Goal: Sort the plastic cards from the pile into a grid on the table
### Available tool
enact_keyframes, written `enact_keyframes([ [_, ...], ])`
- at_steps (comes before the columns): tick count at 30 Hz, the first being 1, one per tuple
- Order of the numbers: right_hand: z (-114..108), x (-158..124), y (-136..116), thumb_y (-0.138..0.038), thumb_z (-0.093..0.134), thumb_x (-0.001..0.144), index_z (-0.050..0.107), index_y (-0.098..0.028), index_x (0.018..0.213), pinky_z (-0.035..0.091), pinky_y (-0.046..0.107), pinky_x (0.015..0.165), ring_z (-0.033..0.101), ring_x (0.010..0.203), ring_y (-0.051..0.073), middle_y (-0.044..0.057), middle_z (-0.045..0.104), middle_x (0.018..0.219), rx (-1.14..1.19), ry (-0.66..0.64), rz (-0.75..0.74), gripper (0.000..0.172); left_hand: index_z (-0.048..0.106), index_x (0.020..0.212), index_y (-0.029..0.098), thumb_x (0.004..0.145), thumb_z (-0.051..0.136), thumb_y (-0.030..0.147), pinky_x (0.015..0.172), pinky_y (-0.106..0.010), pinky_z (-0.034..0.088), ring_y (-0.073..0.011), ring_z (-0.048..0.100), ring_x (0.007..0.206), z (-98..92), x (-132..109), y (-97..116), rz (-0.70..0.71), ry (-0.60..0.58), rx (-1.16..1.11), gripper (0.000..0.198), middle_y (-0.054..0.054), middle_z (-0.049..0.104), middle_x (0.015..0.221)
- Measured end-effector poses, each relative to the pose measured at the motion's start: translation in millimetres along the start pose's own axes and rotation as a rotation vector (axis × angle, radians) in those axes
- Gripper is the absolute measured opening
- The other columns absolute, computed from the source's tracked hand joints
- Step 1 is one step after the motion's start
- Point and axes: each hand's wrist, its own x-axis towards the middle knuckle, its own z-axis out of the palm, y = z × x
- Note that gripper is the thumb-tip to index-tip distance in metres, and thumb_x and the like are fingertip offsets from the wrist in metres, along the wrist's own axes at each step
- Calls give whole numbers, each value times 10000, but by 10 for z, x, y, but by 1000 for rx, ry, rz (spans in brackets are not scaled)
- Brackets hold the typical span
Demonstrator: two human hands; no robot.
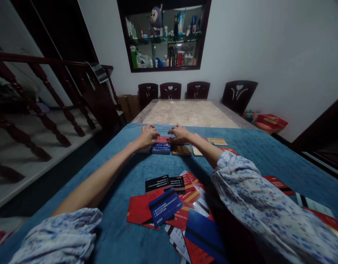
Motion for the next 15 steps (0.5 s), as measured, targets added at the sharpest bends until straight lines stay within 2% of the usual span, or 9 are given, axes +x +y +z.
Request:
enact_keyframes([
  [4,-93,-208,-36,-302,596,876,687,-200,1232,382,358,833,481,1144,318,133,653,1209,8,80,-65,382,770,904,202,840,537,210,999,-531,271,-344,403,1236,-29,-205,120,25,52,-27,242,-96,711,970],
  [8,-120,-431,-81,-189,574,853,739,-185,1021,328,327,760,499,1055,278,110,688,1081,19,132,-120,236,762,892,209,858,531,203,991,-528,265,-328,408,1228,-56,-405,244,29,65,-27,234,-80,722,986],
  [11,-122,-593,-125,-162,565,848,728,-175,942,296,321,731,492,1020,262,104,692,1028,30,164,-158,188,763,915,210,864,535,195,989,-524,274,-319,420,1217,-73,-546,357,15,84,-19,234,-83,727,999],
  [15,-124,-796,-203,-200,531,902,717,-183,942,276,320,714,477,998,253,105,688,1009,56,194,-171,192,766,933,207,859,530,145,996,-505,282,-305,429,1207,-75,-741,531,-12,90,-21,255,-87,728,999],
])
